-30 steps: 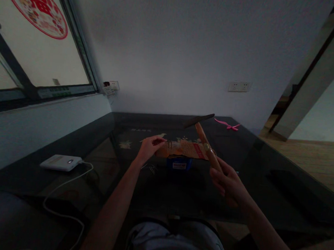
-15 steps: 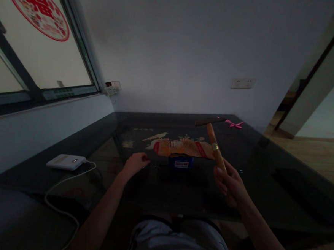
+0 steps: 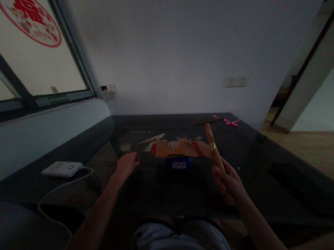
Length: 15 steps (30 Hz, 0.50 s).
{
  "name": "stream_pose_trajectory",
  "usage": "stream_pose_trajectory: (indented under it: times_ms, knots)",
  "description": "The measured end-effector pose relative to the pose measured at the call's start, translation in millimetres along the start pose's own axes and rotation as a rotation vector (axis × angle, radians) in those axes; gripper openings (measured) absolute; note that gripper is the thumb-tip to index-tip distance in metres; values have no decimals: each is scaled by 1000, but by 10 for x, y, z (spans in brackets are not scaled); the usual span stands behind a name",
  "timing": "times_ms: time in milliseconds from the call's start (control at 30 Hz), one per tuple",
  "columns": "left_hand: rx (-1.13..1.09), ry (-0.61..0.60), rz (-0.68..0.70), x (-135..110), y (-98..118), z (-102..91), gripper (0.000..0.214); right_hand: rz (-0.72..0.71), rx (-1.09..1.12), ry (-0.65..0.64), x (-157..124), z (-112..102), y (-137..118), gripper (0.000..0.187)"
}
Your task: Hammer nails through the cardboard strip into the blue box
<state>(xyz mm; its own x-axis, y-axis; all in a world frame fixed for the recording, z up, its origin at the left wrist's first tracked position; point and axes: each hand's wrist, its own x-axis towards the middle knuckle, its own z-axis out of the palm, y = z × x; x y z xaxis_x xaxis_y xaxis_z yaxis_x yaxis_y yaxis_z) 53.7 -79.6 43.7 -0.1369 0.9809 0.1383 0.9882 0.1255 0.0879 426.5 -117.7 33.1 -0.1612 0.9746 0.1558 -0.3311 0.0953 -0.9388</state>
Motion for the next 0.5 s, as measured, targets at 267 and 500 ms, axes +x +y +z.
stream_pose_trajectory:
  times_ms: [267,500]
  knots:
    - [-478,359,204,-58,377,-638,17,-12,5,-17,10,-51,66,56]
    - [-977,442,485,432,1117,-515,12,7,-26,0,-17,8,4,63]
